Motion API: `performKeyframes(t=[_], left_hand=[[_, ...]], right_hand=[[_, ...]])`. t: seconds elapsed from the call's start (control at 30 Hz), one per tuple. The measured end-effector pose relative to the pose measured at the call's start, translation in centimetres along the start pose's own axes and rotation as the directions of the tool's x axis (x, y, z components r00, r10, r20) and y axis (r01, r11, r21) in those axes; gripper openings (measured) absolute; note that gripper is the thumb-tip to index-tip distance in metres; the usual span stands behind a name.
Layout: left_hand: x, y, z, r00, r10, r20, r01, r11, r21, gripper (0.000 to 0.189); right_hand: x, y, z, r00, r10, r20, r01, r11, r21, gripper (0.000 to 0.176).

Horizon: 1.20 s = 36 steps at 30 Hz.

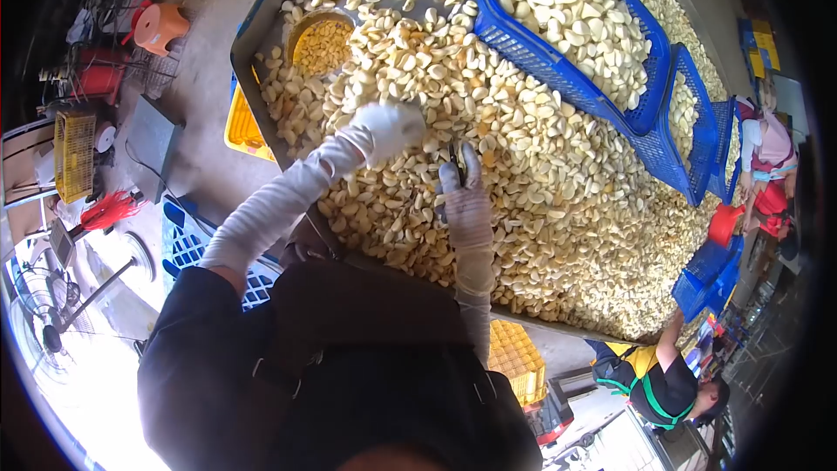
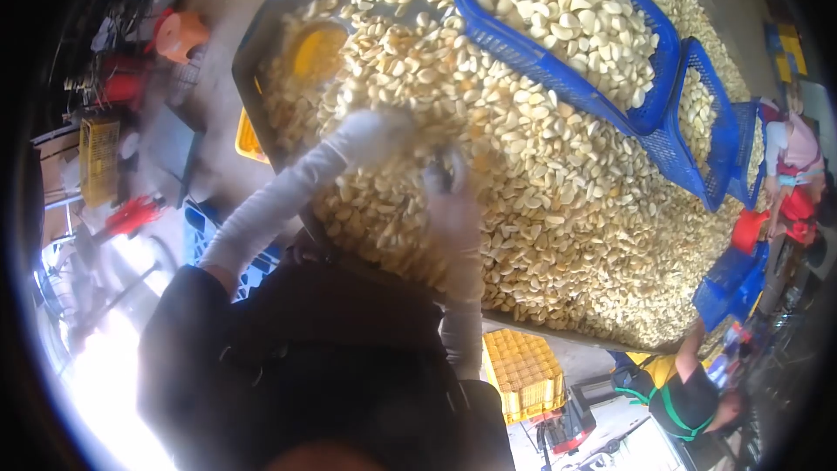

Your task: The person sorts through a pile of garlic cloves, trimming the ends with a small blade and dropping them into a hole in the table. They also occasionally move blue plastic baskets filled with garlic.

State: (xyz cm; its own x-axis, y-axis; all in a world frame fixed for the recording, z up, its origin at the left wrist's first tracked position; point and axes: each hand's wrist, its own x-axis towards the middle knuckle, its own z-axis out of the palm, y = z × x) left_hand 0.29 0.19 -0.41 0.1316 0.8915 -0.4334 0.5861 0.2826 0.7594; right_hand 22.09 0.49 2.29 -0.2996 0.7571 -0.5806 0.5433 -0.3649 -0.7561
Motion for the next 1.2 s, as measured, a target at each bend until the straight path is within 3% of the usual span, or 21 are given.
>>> performKeyframes(t=[0.03,0.1,0.17,0.2,0.23,0.27,0.4,0.5,0.53,0.6,0.63,0.67,0.7,0.73,0.8,0.9,0.93,1.0,1.03,1.13,1.2], left_hand=[[-0.5,1.5,0.1,0.969,0.018,0.245,-0.061,0.984,0.167,0.033],[0.1,2.5,-0.3,0.941,-0.065,0.331,-0.029,0.962,0.272,0.034],[2.1,2.3,-1.4,0.978,-0.203,0.044,0.195,0.97,0.147,0.03],[3.0,1.8,-2.5,0.95,-0.044,-0.31,0.055,0.998,0.027,0.029],[3.8,1.3,-3.5,0.778,0.122,-0.616,-0.132,0.991,0.029,0.028],[5.0,2.2,-5.4,0.817,0.013,-0.577,0.087,0.985,0.146,0.028],[8.7,1.8,-6.3,0.95,0.037,-0.309,0.14,0.836,0.531,0.031],[7.2,1.1,-6.0,0.927,-0.014,-0.375,0.024,0.999,0.023,0.032],[6.3,1.1,-5.8,0.96,-0.088,-0.267,0.0,0.95,-0.313,0.031],[3.9,1.4,-5.0,0.993,-0.117,0.005,0.068,0.538,-0.84,0.03],[2.5,2.0,-4.1,0.994,-0.107,0.035,0.073,0.38,-0.922,0.028],[1.4,2.4,-3.4,0.994,-0.092,0.061,0.08,0.21,-0.974,0.026],[1.5,1.0,-1.6,0.993,-0.048,0.106,0.107,0.01,-0.994,0.02],[0.9,1.3,-1.0,0.99,-0.041,0.133,0.133,-0.001,-0.991,0.015],[-0.4,1.7,0.3,0.99,-0.048,0.135,0.13,-0.105,-0.986,0.018],[-1.4,-0.4,1.2,0.943,0.326,0.071,0.168,-0.28,-0.945,0.024],[-2.0,0.5,1.3,0.952,0.301,0.052,0.127,-0.234,-0.964,0.023],[-3.7,3.0,2.0,0.982,0.127,-0.137,-0.16,0.197,-0.967,0.022],[-4.2,3.9,2.5,0.956,0.098,-0.275,-0.292,0.327,-0.899,0.022],[-2.2,2.8,2.1,0.992,0.118,0.037,0.035,0.015,-0.999,0.027],[1.2,2.8,1.3,1.0,-0.028,-0.002,0.001,0.082,-0.997,0.031]], right_hand=[[0.6,1.7,-0.1,0.999,-0.053,-0.006,0.053,0.999,0.001,0.061],[2.1,4.4,-0.4,0.983,-0.18,-0.03,0.179,0.983,-0.027,0.058],[2.3,4.9,-1.2,0.981,-0.19,-0.042,0.191,0.982,0.004,0.056],[2.2,4.5,-1.6,0.979,-0.196,-0.049,0.197,0.98,0.02,0.055],[2.0,3.3,-1.7,0.981,-0.181,-0.071,0.184,0.982,0.033,0.054],[2.5,3.8,-1.8,0.978,-0.197,-0.067,0.199,0.98,0.021,0.053],[4.1,4.4,-2.0,0.966,-0.256,-0.035,0.256,0.967,0.002,0.05],[4.2,2.8,-1.6,0.959,-0.281,-0.044,0.28,0.96,-0.016,0.051],[3.8,1.9,-1.5,0.956,-0.29,-0.053,0.29,0.957,0.0,0.051],[3.1,-0.1,-1.3,0.949,-0.308,-0.069,0.311,0.95,0.032,0.051],[1.8,-3.3,-0.8,0.964,-0.258,-0.056,0.264,0.954,0.142,0.051],[1.1,-5.0,-0.5,0.977,-0.21,-0.039,0.213,0.945,0.249,0.052],[2.2,-3.1,-0.2,0.905,-0.425,0.022,0.426,0.903,-0.059,0.053],[3.1,-2.0,0.1,0.783,-0.617,0.082,0.604,0.722,-0.337,0.059],[3.5,-0.9,0.6,0.7,-0.708,0.098,0.689,0.633,-0.352,0.061],[2.6,-1.4,0.8,0.767,-0.636,0.087,0.637,0.738,-0.22,0.059],[1.9,-2.5,0.5,0.859,-0.507,0.074,0.512,0.85,-0.123,0.055],[0.6,-4.9,0.1,0.977,-0.21,0.041,0.205,0.974,0.091,0.052],[0.6,-4.3,0.0,0.97,-0.242,0.025,0.221,0.92,0.324,0.053],[-0.3,-4.4,-0.9,0.995,-0.097,0.003,0.09,0.938,0.334,0.06],[-0.3,-3.5,-0.8,0.997,-0.061,-0.043,0.072,0.941,0.331,0.066]])
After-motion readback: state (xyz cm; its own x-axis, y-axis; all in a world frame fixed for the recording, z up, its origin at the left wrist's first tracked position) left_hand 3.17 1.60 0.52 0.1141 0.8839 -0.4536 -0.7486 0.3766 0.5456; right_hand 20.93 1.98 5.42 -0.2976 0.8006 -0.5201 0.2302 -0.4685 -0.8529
